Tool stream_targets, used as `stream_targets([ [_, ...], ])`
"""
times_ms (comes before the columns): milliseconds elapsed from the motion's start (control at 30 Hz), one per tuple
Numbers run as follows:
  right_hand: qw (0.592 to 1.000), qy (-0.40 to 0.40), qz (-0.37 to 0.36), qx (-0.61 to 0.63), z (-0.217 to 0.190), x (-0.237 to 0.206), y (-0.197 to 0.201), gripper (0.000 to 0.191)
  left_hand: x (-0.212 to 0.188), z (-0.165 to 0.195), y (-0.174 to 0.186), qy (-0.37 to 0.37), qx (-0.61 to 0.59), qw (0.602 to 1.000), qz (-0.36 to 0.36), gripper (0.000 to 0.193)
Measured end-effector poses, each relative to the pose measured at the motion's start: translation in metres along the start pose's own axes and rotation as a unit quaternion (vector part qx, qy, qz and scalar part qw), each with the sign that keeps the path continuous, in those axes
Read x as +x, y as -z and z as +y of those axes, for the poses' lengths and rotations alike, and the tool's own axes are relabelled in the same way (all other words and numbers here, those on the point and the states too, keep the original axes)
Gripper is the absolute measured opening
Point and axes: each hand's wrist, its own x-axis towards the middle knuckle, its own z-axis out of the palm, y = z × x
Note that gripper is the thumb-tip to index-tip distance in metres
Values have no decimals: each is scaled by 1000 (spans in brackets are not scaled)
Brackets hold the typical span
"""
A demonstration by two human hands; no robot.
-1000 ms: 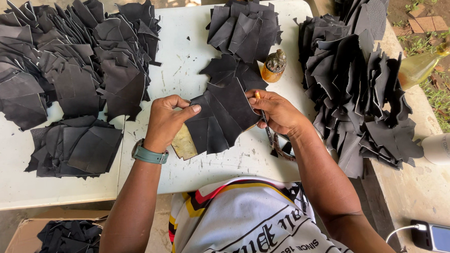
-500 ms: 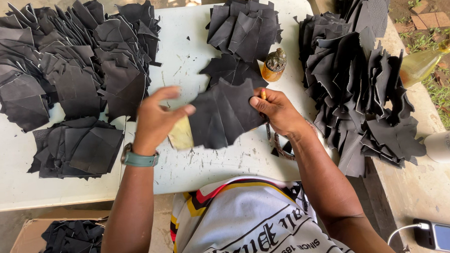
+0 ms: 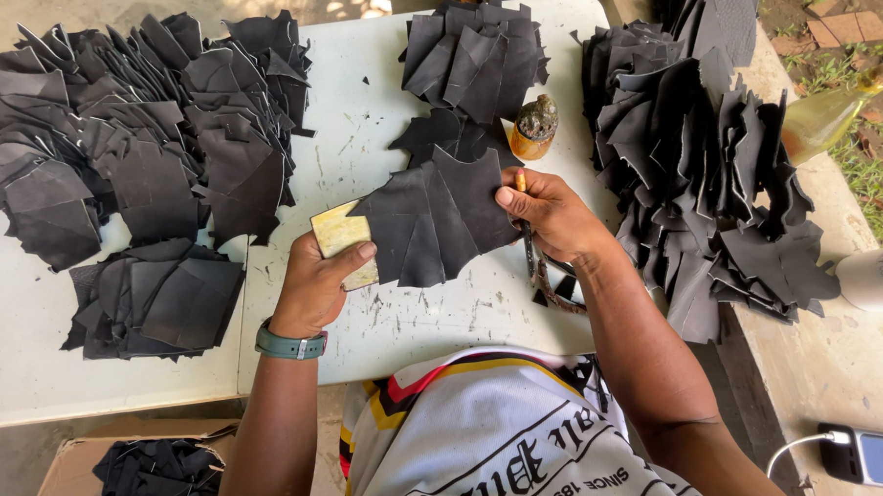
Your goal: The person cuts black leather pieces using shears, aligns them with a wooden template, and marks them with a pencil. They repeatedly pick up, cut, and stack the leather pieces on a white table.
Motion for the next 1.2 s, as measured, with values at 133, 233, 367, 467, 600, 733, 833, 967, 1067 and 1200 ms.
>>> stream_targets([
  [133, 1000, -12, 1, 1, 1, -2, 1, 33, -4, 1, -2, -2, 45, 999, 28, 24],
  [233, 1000, -5, -1, 4, -1, -4, -1, 32, -5, 2, 0, -3, 15, 1000, 10, 22],
  [367, 1000, -10, -6, 6, -1, -6, -2, 29, -4, 0, 2, 0, 0, 1000, 11, 22],
  [467, 1000, -11, -7, 7, 2, -5, -1, 26, -4, -3, 2, 1, -4, 1000, 17, 20],
  [600, 1000, -12, -15, 4, 6, -5, 5, 22, -3, -5, 0, -15, 5, 1000, 21, 20],
  [733, 999, -30, -11, 19, 10, -6, 12, 18, -2, -5, -6, -19, 74, 996, 40, 25],
  [833, 998, -55, 5, 34, 13, -7, 18, 13, -2, -3, -12, -17, 88, 995, 48, 28],
  [967, 998, -62, 4, 26, 18, -7, 22, 12, -3, 0, -19, -21, 112, 992, 46, 30],
  [1067, 998, -69, 8, 4, 19, -6, 22, 13, -3, 2, -22, -21, 110, 993, 47, 31],
  [1200, 996, -82, 21, 27, 15, -8, 19, 12, -4, 2, -24, -5, 91, 995, 48, 31],
])
